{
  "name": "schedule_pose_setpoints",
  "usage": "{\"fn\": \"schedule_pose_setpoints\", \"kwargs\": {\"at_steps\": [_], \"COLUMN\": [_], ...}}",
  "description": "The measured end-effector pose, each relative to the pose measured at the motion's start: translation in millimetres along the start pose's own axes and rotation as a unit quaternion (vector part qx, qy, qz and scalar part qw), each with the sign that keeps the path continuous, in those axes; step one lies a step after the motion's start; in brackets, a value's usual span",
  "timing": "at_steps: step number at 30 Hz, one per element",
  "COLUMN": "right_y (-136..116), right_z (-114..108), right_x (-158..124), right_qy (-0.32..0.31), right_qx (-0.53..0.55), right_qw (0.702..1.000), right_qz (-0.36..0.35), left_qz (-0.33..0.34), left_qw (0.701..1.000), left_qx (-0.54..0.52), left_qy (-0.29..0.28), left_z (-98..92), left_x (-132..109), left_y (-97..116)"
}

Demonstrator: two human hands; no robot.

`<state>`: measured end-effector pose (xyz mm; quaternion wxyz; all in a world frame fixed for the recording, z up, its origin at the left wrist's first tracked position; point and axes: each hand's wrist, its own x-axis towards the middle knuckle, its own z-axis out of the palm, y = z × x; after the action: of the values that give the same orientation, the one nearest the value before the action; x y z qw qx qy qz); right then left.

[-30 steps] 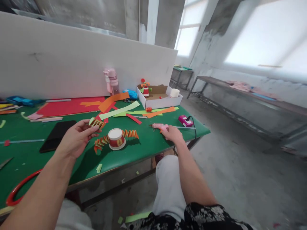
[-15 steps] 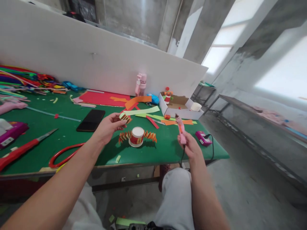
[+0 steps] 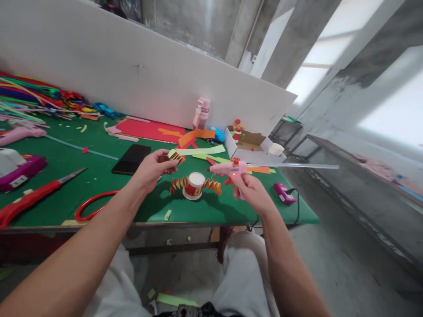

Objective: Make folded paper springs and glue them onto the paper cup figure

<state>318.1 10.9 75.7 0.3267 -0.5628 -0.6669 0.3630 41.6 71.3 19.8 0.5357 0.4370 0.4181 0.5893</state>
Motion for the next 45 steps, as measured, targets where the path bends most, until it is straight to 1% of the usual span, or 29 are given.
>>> {"fn": "schedule_pose_setpoints", "kwargs": {"at_steps": [4, 8, 21, 35, 45], "right_y": [-6, -7, -8, -6, -4], "right_z": [3, 9, 16, 17, 19], "right_x": [0, 1, 6, 8, 13], "right_qy": [-0.010, -0.024, -0.034, -0.014, -0.008], "right_qx": [-0.101, -0.145, -0.167, -0.206, -0.210], "right_qw": [0.994, 0.988, 0.982, 0.975, 0.973], "right_qz": [-0.036, -0.046, -0.077, -0.088, -0.099], "left_qz": [0.004, 0.008, 0.007, 0.011, 0.014], "left_qw": [1.000, 1.000, 1.000, 1.000, 1.000], "left_qx": [0.007, 0.012, 0.014, 0.013, 0.020], "left_qy": [-0.005, -0.006, -0.009, -0.008, -0.008], "left_z": [-1.3, -1.8, -1.6, -2.8, -2.1], "left_x": [1, 2, 3, 4, 4], "left_y": [-1, -3, -3, -3, -2]}}
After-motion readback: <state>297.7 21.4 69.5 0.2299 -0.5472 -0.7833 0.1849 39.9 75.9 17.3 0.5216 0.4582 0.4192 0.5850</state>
